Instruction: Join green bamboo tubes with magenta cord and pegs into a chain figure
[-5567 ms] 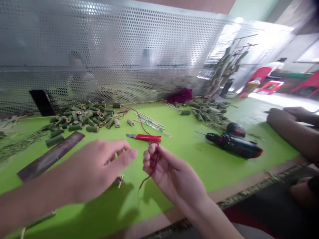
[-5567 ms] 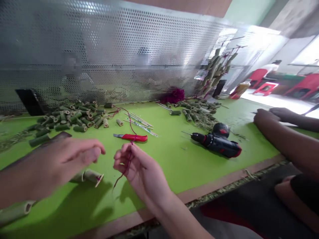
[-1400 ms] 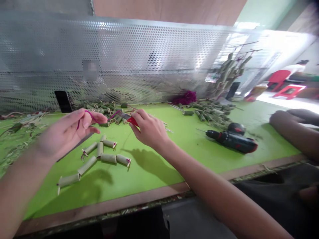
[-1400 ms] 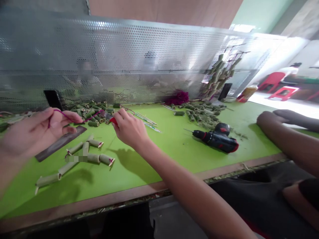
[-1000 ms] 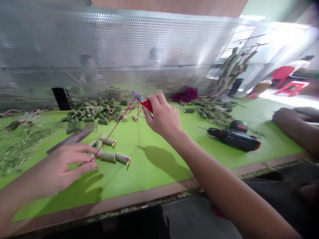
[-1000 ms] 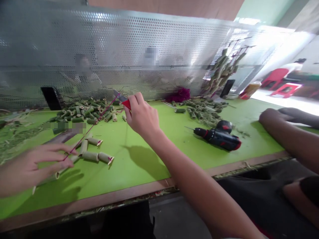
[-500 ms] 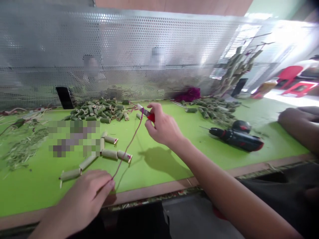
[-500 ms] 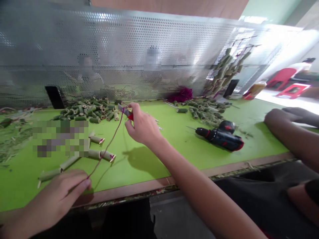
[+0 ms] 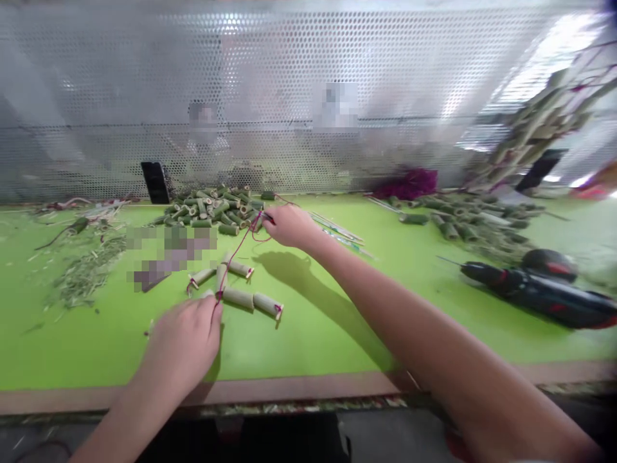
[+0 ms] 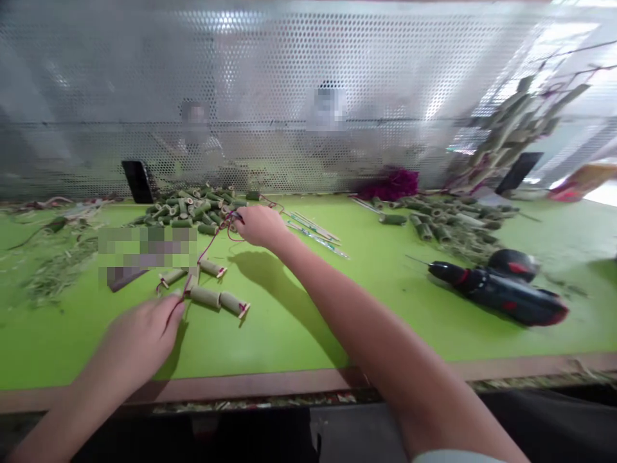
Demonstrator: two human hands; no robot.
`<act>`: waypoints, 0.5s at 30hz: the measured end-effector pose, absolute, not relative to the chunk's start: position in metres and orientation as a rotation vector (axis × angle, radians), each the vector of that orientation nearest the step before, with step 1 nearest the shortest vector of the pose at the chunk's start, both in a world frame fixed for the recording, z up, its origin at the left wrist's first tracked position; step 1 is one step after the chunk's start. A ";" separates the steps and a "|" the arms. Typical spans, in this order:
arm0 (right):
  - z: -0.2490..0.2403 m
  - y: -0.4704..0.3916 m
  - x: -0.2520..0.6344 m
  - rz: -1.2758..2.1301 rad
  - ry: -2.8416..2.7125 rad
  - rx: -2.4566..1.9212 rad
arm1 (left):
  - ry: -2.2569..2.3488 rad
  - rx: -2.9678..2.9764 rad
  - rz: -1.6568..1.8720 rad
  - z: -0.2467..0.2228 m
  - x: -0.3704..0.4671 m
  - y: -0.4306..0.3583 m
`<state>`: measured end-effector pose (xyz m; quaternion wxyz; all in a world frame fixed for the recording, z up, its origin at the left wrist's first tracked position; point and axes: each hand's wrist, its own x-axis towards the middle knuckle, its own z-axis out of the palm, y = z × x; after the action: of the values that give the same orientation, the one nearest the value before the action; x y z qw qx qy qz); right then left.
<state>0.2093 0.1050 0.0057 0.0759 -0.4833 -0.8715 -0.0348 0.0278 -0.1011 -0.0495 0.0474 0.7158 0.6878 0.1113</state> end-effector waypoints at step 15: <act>-0.027 0.131 0.178 -0.119 -2.810 -1.349 | 2.050 2.334 0.277 -0.077 0.034 -0.113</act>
<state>0.1782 0.1314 -0.0273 0.0111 -0.4325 -0.9008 -0.0383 0.0341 -0.1130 -0.0768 0.0113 0.7483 0.6573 0.0887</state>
